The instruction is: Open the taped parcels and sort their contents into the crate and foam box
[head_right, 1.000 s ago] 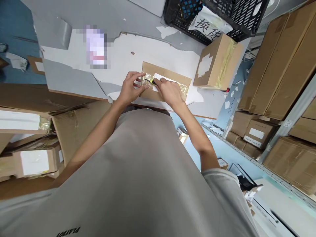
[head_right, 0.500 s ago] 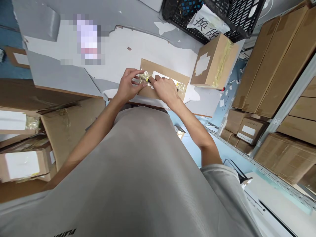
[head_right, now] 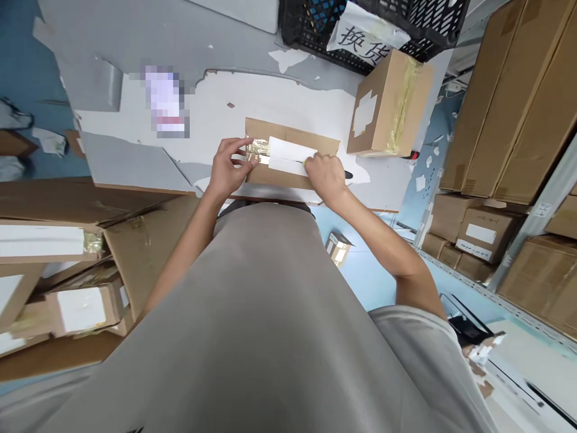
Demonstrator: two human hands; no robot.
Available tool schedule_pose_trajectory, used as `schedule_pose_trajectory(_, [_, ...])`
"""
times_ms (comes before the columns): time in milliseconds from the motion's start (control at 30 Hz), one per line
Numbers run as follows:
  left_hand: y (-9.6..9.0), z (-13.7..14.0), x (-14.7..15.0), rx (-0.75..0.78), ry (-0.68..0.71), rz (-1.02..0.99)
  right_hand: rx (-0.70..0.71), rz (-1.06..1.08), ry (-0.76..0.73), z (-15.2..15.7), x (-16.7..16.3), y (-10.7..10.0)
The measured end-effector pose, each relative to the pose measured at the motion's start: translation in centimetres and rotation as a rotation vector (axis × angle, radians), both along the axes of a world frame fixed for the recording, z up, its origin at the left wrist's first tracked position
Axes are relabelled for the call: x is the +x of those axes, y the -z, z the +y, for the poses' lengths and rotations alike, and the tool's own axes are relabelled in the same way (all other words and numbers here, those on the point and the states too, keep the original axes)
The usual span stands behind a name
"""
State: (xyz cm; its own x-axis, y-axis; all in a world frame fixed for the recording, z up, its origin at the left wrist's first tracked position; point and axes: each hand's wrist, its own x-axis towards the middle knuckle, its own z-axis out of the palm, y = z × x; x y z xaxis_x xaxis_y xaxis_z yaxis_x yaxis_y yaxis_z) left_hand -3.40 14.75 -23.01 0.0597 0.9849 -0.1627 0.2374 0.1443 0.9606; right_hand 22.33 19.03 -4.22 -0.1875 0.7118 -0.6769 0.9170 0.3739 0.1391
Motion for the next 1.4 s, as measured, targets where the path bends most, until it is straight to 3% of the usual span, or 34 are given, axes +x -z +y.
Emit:
schedule_pose_trajectory(100, [-0.4,0.0,0.0,-0.007,-0.024,0.029,0.021,-0.041,0.073,-0.5,3.6,0.0])
schedule_pose_trajectory(367, [-1.6,-0.4,0.8,-0.033,-0.123,0.126,0.071,0.019,0.090,-1.8,10.0,0.7])
schedule_pose_trajectory(600, [-1.9,-0.2,3.6,-0.029,-0.343,0.180,0.081,0.175,0.093,-2.5,14.1,3.1])
schedule_pose_trajectory(733, [-1.5,0.0,4.4,-0.029,-0.380,0.172,0.081,0.247,0.128,-3.2,17.0,3.8])
schedule_pose_trajectory(1067, [-0.9,0.3,4.3,-0.022,-0.396,0.239,0.100,0.409,0.113,-3.7,18.4,6.9])
schedule_pose_trajectory(1200, [-0.4,0.4,3.6,-0.019,-0.375,0.264,0.116,0.443,0.139,-4.4,20.8,7.4])
schedule_pose_trajectory(1300, [0.0,0.2,2.7,0.004,-0.391,0.263,0.164,0.583,0.309,-4.9,22.3,9.2])
schedule_pose_trajectory(1400, [0.1,0.0,1.2,-0.019,-0.422,0.277,0.192,0.835,0.731,-5.4,21.1,12.8])
